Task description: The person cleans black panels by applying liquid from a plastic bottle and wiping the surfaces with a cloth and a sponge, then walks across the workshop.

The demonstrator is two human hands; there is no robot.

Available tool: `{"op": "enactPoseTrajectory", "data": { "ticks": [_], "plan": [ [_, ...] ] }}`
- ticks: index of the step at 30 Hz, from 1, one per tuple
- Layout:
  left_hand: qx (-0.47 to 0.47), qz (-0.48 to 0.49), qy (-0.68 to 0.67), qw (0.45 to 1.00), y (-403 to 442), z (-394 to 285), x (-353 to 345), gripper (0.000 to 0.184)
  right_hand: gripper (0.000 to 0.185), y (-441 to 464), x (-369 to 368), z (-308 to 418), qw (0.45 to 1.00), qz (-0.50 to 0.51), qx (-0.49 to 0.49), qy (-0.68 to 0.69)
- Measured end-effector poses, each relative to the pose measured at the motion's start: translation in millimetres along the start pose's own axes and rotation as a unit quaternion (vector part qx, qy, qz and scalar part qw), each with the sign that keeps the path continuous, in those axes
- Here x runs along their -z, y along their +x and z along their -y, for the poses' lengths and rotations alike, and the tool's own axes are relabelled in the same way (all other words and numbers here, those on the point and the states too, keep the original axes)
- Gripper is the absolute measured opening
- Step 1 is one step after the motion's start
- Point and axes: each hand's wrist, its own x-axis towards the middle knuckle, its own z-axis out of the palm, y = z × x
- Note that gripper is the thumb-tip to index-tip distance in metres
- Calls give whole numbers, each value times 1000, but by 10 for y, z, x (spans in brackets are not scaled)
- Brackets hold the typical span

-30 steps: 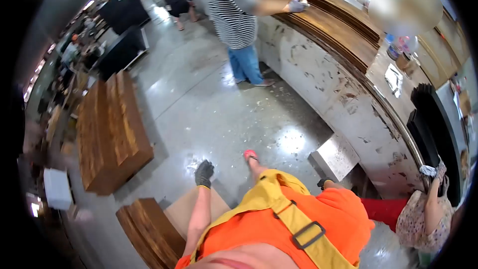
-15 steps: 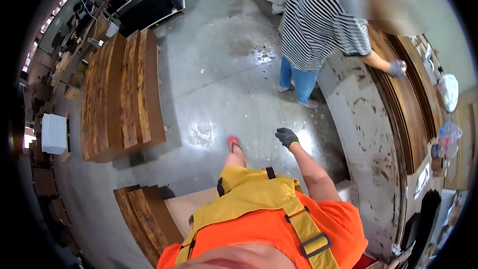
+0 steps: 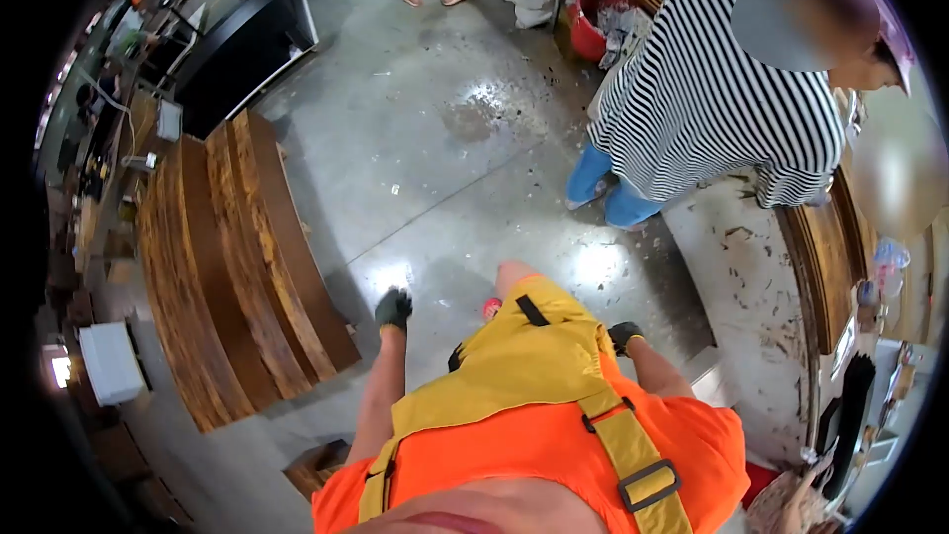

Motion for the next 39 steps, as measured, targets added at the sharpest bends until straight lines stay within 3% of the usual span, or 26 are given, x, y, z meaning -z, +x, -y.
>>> {"op": "enactPoseTrajectory", "data": {
  "ticks": [3,4,6,7,8,9,10,12,13,14,15,16,21,23,26,27,28,29,31,32,33,34,35,36,37,39],
  "plan": [
    [-70,64,16,995,313,-958,-1273,36,29,203,10,191,1000,1,-16,-19],
    [-74,77,77,991,300,-1247,-1589,38,30,352,32,278,999,-1,-14,-34],
    [-82,124,29,989,596,-1476,-1891,29,32,887,33,403,990,-5,55,-127],
    [-225,182,331,898,1566,-1167,-1470,29,34,1049,95,669,974,-11,113,-197],
    [-395,156,558,713,2447,-907,-1118,30,36,1298,204,922,937,-24,191,-291],
    [-219,125,444,860,1891,-1228,-1280,28,38,1550,297,1217,887,-50,258,-380],
    [-66,33,274,959,1131,-1657,-1547,27,40,1802,348,1520,851,-75,293,-429],
    [33,-83,169,982,1363,-1751,-1288,30,40,2448,639,2351,938,-67,105,-322],
    [43,-102,129,985,1494,-1717,-963,30,38,2282,783,2962,894,-151,233,-351],
    [38,-110,160,980,1376,-1806,-779,32,35,2111,993,3588,925,-184,205,-263],
    [44,-112,199,973,1145,-1919,-769,38,38,2621,1104,3747,877,-244,295,-292],
    [44,-112,234,965,1010,-2014,-699,46,42,1522,1444,4781,937,-238,239,-84],
    [142,-165,241,946,1408,-2206,-363,34,40,1668,2106,6257,924,-198,319,70],
    [162,-155,250,942,1827,-2382,-492,29,43,1867,2189,6453,927,-195,305,94],
    [169,-103,280,939,2571,-2829,-896,23,44,1957,2166,6496,972,-138,84,172],
    [163,-78,293,939,2846,-3016,-1160,21,44,2864,2000,5518,985,-77,154,-25],
    [153,-49,302,940,3106,-3205,-1494,20,45,3645,1857,4676,934,-51,249,-252],
    [138,-17,304,942,3508,-3295,-1682,19,45,4345,1736,3936,846,-52,350,-399],
    [101,56,241,964,4398,-3538,-2203,17,39,2596,2054,5436,951,5,105,-291],
    [86,95,186,974,4868,-3674,-2484,16,38,2658,1992,5347,928,2,126,-350],
    [105,-40,120,986,4752,-4096,-3319,19,36,2622,1957,5332,946,-100,117,-284],
    [72,-14,162,984,4982,-4333,-3784,19,33,2545,1941,5326,952,-198,101,-213],
    [56,-2,195,979,5198,-4524,-4214,22,32,2268,2085,5694,986,-142,-18,-89],
    [37,11,233,972,5373,-4716,-4645,31,32,2251,1929,5644,974,-224,27,29],
    [7,42,258,965,5302,-4910,-5230,32,32,2300,1838,5681,963,-258,69,49],
    [-61,117,364,922,5458,-4993,-5981,36,32,2729,1732,5550,919,-326,183,-126]
  ]
}}
